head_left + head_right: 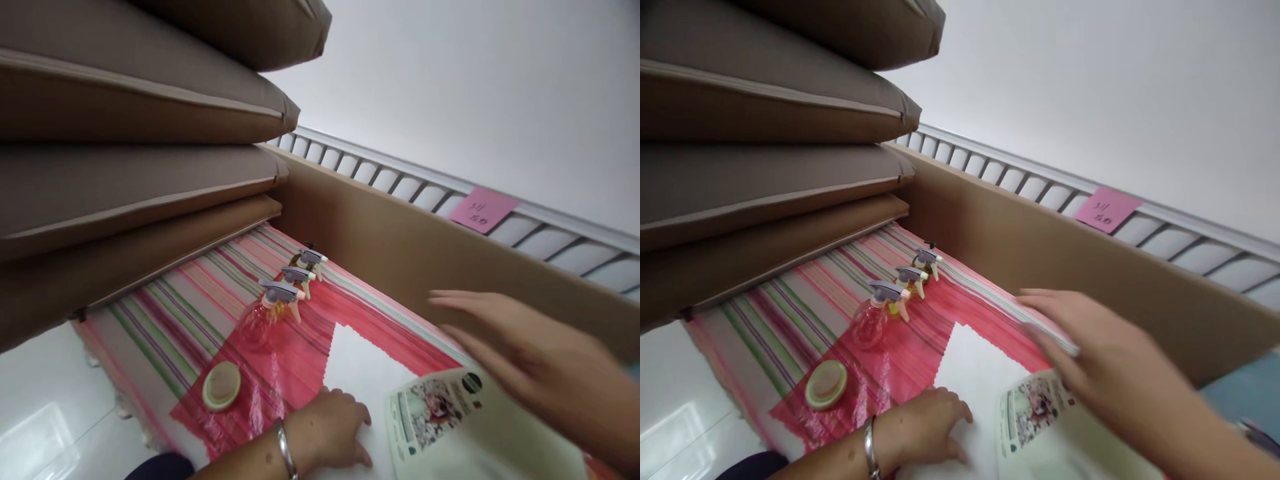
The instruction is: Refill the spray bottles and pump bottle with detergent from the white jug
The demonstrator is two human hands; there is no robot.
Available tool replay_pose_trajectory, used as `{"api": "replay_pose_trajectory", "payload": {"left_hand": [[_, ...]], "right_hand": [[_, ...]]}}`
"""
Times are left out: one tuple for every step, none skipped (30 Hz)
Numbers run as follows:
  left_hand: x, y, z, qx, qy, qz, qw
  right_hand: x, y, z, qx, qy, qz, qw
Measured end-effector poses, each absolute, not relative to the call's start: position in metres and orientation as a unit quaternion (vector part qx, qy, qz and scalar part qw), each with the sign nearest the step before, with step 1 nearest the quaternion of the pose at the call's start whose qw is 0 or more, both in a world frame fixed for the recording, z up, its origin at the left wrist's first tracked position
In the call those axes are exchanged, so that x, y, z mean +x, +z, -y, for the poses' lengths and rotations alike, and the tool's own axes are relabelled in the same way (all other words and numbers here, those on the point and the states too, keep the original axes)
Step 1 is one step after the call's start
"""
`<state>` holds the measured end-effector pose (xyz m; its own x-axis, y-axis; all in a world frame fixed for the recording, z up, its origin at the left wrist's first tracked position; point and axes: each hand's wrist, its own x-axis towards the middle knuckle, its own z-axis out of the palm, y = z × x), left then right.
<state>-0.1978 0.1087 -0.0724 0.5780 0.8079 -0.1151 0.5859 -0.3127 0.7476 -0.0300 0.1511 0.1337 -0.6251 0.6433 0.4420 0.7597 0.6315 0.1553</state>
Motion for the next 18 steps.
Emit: {"api": "replay_pose_trajectory", "payload": {"left_hand": [[-0.199,-0.072,-0.108,0.799,0.147,-0.434,0.39],[-0.2,-0.072,-0.107,0.8,0.154,-0.43,0.389],[-0.2,-0.072,-0.107,0.802,0.161,-0.426,0.387],[-0.2,-0.073,-0.107,0.805,0.168,-0.421,0.383],[-0.2,-0.075,-0.107,0.808,0.175,-0.416,0.378],[-0.2,-0.076,-0.108,0.812,0.18,-0.412,0.372],[-0.199,-0.078,-0.109,0.816,0.185,-0.407,0.367],[-0.199,-0.079,-0.109,0.819,0.188,-0.403,0.363],[-0.199,-0.079,-0.11,0.821,0.193,-0.4,0.359],[-0.199,-0.079,-0.111,0.822,0.196,-0.398,0.356],[-0.199,-0.079,-0.112,0.823,0.198,-0.398,0.354],[-0.199,-0.078,-0.112,0.823,0.199,-0.398,0.354],[-0.2,-0.078,-0.112,0.823,0.2,-0.398,0.353],[-0.2,-0.077,-0.112,0.822,0.201,-0.398,0.353],[-0.2,-0.076,-0.111,0.822,0.202,-0.398,0.354],[-0.2,-0.076,-0.11,0.822,0.204,-0.396,0.355],[-0.199,-0.075,-0.109,0.823,0.205,-0.392,0.357],[-0.198,-0.074,-0.107,0.824,0.203,-0.386,0.362]], "right_hand": [[-0.06,0.128,-0.148,-0.367,-0.138,0.907,0.151],[-0.091,0.122,-0.147,-0.356,-0.112,0.918,0.137],[-0.119,0.115,-0.147,-0.356,-0.083,0.924,0.114],[-0.146,0.108,-0.149,-0.36,-0.058,0.926,0.096],[-0.169,0.101,-0.152,-0.372,-0.031,0.925,0.073],[-0.19,0.094,-0.156,-0.386,-0.007,0.921,0.053],[-0.207,0.087,-0.162,-0.394,0.014,0.919,0.031],[-0.221,0.079,-0.167,-0.399,0.026,0.917,0.014],[-0.231,0.071,-0.173,-0.404,0.035,0.914,-0.001],[-0.239,0.063,-0.178,-0.409,0.041,0.911,-0.014],[-0.244,0.055,-0.182,-0.416,0.044,0.908,-0.025],[-0.246,0.049,-0.184,-0.425,0.047,0.903,-0.033],[-0.247,0.044,-0.185,-0.436,0.049,0.898,-0.038],[-0.245,0.042,-0.185,-0.447,0.05,0.892,-0.04],[-0.241,0.042,-0.183,-0.458,0.053,0.886,-0.041],[-0.234,0.045,-0.18,-0.47,0.058,0.88,-0.04],[-0.226,0.049,-0.175,-0.484,0.066,0.872,-0.04],[-0.215,0.056,-0.17,-0.498,0.077,0.863,-0.039]]}}
